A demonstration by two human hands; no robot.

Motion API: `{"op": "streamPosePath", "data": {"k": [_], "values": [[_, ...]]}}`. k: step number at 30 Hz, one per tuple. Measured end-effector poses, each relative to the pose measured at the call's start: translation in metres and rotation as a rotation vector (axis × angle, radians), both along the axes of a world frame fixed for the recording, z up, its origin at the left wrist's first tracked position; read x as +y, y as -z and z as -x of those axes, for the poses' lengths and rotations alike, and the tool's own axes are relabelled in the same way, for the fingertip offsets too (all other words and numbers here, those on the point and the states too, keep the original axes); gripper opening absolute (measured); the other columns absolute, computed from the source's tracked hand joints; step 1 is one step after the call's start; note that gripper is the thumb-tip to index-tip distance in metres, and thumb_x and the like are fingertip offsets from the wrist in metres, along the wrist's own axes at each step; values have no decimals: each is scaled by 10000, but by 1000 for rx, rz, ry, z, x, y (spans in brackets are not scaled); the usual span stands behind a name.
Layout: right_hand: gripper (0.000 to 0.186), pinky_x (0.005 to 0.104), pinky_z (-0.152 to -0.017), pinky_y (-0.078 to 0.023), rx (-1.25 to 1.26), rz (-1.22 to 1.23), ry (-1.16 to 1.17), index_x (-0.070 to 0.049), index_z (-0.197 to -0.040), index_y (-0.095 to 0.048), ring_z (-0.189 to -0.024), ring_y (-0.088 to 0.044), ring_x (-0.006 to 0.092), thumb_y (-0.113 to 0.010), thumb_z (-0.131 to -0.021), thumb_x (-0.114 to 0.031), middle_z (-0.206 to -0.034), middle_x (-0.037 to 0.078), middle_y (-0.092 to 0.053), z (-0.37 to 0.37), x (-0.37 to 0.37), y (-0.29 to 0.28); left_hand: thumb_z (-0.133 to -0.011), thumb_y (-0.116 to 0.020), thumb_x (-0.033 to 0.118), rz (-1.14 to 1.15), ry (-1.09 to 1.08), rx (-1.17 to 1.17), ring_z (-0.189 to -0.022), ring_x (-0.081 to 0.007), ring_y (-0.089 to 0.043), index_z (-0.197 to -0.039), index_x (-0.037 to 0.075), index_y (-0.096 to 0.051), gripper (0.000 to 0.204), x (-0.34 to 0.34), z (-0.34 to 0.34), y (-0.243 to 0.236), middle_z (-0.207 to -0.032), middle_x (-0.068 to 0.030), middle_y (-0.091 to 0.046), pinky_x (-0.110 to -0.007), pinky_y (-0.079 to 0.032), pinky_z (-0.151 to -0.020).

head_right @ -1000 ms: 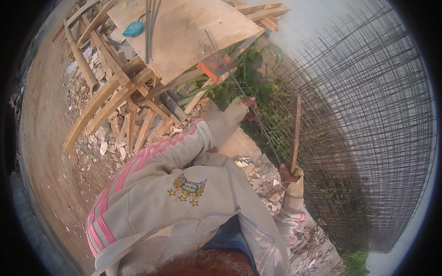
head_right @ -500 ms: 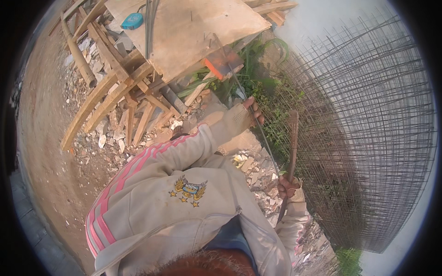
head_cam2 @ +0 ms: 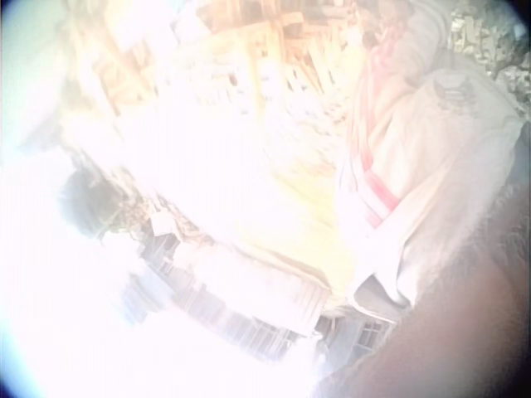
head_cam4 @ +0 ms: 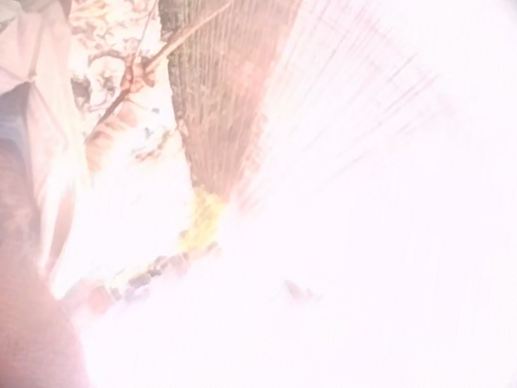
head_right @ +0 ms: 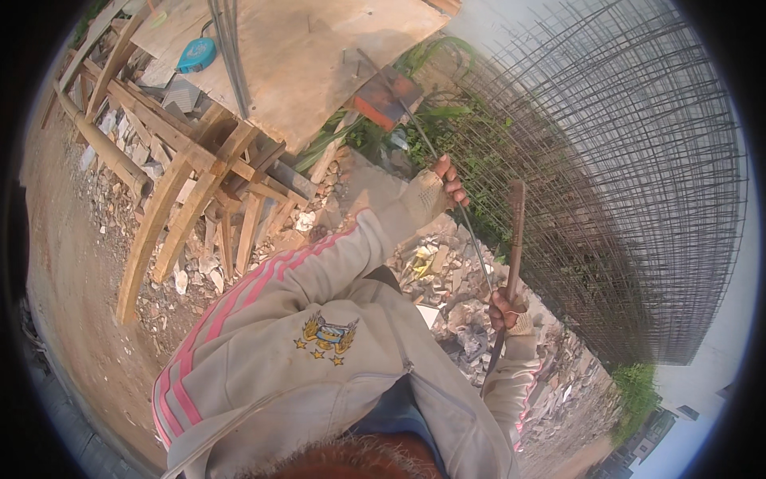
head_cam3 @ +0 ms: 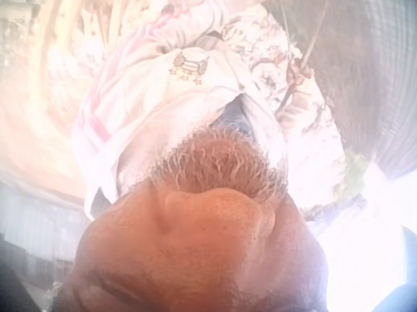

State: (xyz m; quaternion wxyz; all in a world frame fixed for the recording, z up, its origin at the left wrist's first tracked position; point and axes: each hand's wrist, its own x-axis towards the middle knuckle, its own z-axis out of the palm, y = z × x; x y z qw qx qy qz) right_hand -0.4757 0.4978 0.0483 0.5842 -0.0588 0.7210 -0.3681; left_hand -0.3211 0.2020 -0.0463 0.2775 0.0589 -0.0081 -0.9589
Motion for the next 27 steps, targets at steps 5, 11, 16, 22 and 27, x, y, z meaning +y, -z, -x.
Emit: {"op": "streamPosePath", "data": {"k": [5,11,16,22,27], "values": [[287,254,-404,-290,-159,27,6,-145,-852,-491,-456,-376,85,-723,-915,-303,-615,-32,-426,-10,7,5,-1016,-515,473,6,23,-20,-633,-246,-546,-808,120,-488,410,0,-5,2,-633,-17,-445,-478,-506,-743],[278,257,-391,-304,42,2,-3,-134,-888,-515,-466,-410,85,-727,-915,-312,-633,-21,-461,11,2,6,-1028,-505,435,40,18,-107,-711,-272,-631,-880,102,-531,365,-4,-8,-2,-698,-47,-546,-490,-540,-771],[317,245,-402,-352,174,11,-164,-88,-857,-536,-478,-455,87,-772,-875,-300,-641,1,-512,77,-25,-8,-1027,-510,417,73,-248,-333,-859,-284,-700,-984,74,-574,352,-34,-7,-9,-836,-92,-653,-437,-584,-741],[375,236,-389,-356,402,134,-183,-88,-857,-549,-437,-457,82,-816,-830,-349,-606,-1,-538,131,-30,7,-1031,-495,412,155,-307,-363,-889,-276,-708,-1090,43,-580,384,-47,6,-11,-942,-107,-671,-399,-590,-739],[343,242,-408,-375,502,188,-242,-72,-927,-551,-478,-501,97,-810,-842,-278,-629,6,-546,159,-16,6,-1031,-471,455,54,-467,-352,-867,-297,-689,-1079,48,-580,424,-47,12,-15,-902,-97,-654,-458,-565,-776]]}}
